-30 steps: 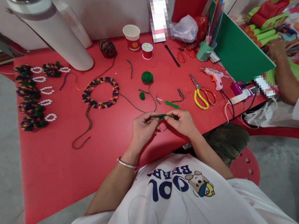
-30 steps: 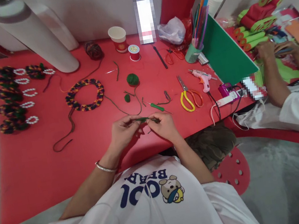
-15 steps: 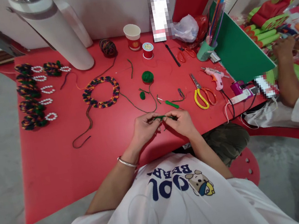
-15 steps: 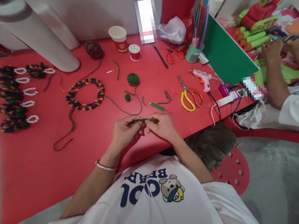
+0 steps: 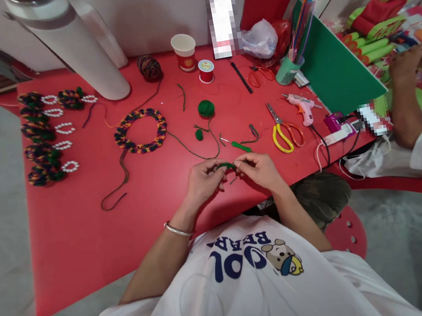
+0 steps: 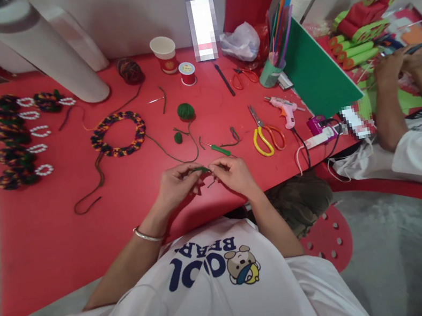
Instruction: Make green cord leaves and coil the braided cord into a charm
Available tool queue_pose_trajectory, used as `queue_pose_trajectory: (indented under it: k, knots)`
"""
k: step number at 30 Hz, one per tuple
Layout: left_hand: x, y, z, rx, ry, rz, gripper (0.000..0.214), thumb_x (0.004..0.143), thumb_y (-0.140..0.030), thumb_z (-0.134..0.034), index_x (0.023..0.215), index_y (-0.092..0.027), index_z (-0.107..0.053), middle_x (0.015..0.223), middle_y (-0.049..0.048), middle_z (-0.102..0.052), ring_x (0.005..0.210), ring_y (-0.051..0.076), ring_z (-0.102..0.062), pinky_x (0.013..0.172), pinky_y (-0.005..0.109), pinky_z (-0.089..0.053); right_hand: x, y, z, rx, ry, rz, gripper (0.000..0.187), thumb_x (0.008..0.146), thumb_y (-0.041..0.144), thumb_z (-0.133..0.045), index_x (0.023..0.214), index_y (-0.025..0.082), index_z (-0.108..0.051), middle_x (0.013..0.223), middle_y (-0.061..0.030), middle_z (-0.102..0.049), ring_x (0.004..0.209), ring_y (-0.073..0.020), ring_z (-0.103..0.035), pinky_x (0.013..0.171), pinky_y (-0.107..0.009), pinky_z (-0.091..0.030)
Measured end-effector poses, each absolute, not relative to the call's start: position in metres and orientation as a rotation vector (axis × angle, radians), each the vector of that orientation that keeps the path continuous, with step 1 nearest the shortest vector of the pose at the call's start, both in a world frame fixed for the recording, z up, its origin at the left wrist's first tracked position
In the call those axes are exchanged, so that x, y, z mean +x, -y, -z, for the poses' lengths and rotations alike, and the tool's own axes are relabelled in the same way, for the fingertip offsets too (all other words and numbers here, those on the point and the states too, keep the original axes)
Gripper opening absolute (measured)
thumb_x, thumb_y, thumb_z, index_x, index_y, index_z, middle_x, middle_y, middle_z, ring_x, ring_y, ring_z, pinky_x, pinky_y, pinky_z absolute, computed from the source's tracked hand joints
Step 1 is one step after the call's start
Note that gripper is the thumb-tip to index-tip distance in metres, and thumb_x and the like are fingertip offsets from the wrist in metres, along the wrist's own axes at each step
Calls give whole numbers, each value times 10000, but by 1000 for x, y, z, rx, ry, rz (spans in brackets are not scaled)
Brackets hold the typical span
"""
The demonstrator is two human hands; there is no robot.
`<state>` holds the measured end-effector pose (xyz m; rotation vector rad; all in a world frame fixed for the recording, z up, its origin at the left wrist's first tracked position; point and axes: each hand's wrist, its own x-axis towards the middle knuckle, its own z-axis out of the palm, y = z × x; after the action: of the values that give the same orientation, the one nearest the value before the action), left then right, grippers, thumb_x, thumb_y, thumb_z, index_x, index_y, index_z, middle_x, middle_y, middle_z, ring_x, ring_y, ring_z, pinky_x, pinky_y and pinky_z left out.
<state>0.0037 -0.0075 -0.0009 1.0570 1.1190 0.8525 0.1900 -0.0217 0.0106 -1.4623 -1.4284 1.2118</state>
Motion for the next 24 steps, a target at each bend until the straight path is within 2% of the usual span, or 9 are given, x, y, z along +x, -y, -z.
queue_pose_trajectory:
  k: [3, 6, 11, 15, 24]
  knots:
    - [3, 9, 0, 1101, -1082, -844, 301, 711, -265, -769, 982, -133, -778, 777, 49, -750, 553, 118, -633, 486, 212, -509, 190, 21, -11, -1424, 1448, -1240, 235, 903, 416, -673, 852, 204, -763, 686, -24, -732, 619, -165, -681, 635, -281, -549]
    - [3, 11, 1, 1060, -1041, -757, 383, 763, -333, -778, 1085, -126, -766, 741, 53, -743, 491, 113, -587, 425, 211, -450, 189, 21, -10, -1395, 1463, -1314, 273, 912, 459, -676, 876, 204, -768, 716, -28, -752, 631, -164, -697, 640, -280, -565]
    - [2, 10, 4, 1033, -1086, -718, 298, 790, -401, -771, 901, -125, -758, 609, 33, -687, 394, 89, -501, 381, 207, -391, 190, 21, -9, -1400, 1448, -1255, 291, 902, 462, -695, 1012, 204, -776, 803, -40, -772, 684, -167, -719, 659, -281, -574]
    - [1, 9, 4, 1022, -1088, -722, 276, 789, -406, -771, 833, -135, -734, 554, 23, -655, 352, 71, -438, 363, 201, -313, 196, 20, -8, -1392, 1490, -1192, 272, 879, 396, -715, 1069, 211, -773, 868, -42, -776, 764, -168, -718, 708, -285, -569]
    - [0, 10, -4, 990, -1085, -667, 258, 767, -391, -772, 785, -135, -749, 521, 32, -634, 359, 72, -417, 382, 208, -289, 193, 21, -3, -1360, 1387, -1178, 230, 871, 415, -717, 994, 222, -742, 841, -30, -737, 724, -165, -684, 685, -288, -571]
